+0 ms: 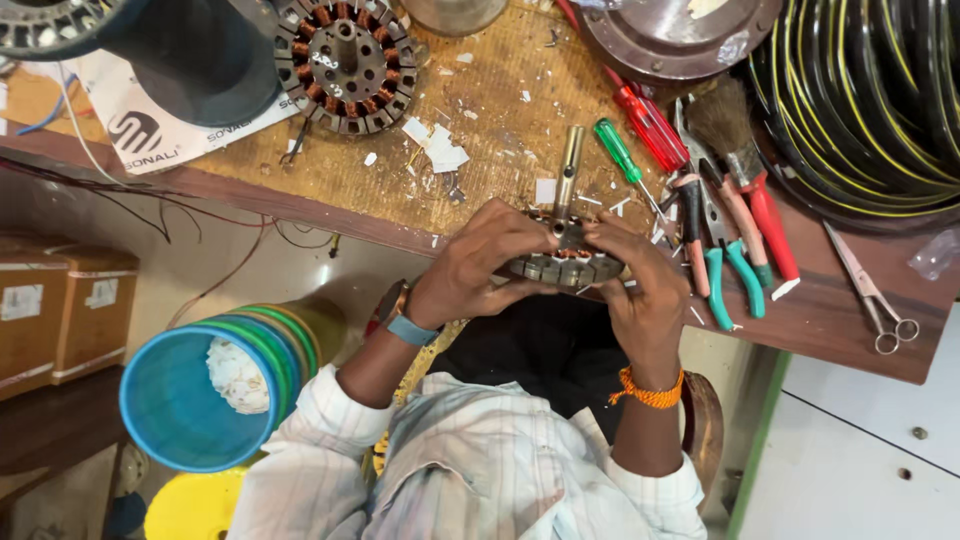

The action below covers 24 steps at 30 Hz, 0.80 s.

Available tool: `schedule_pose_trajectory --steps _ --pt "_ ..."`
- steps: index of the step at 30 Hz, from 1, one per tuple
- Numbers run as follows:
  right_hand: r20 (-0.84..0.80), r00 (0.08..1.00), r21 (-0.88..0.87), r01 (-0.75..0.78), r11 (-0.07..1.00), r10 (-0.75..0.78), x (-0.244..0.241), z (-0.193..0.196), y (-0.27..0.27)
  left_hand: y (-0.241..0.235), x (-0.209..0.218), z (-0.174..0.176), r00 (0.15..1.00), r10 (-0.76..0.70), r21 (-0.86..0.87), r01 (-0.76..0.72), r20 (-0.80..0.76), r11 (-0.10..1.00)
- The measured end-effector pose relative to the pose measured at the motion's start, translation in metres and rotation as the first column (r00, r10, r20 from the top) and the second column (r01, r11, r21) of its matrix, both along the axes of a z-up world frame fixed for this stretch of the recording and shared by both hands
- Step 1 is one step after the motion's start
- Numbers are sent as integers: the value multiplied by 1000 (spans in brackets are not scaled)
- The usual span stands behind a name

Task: The person inserts small white insulating pieces into the slots of a motor stator, using a green screwdriver to push them in and scissors to trim excess material. The person repeats this process for multiple slots on the stator.

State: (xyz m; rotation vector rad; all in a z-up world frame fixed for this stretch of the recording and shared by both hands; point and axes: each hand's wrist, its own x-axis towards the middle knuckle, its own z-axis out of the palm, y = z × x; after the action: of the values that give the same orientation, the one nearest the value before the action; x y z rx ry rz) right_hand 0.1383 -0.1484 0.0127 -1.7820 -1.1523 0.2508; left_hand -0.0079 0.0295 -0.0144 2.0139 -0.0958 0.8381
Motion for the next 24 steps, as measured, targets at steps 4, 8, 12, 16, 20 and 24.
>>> schedule_pose_trajectory --steps 4,8,12,16,20,24 --pt "47 998 -26 40 999 -38 -10 3 2 10 -2 16 998 -66 -21 66 -8 998" --pt "4 999 -14 36 999 -36 -14 4 5 7 -1 30 996 -18 -15 17 -85 1000" --pt "-99 995 -21 31 999 -33 -11 8 5 5 -1 31 990 -30 -53 22 -141 998" --pt "-100 994 -81 26 996 -34 -3 18 10 -2 2 20 994 65 -105 -75 -93 992" --pt "-77 995 -113 54 992 -63 7 24 23 9 12 10 998 69 -105 -69 -2 992" --pt "-218 976 -57 -39 998 26 33 22 26 9 19 4 981 120 -116 -138 -154 984"
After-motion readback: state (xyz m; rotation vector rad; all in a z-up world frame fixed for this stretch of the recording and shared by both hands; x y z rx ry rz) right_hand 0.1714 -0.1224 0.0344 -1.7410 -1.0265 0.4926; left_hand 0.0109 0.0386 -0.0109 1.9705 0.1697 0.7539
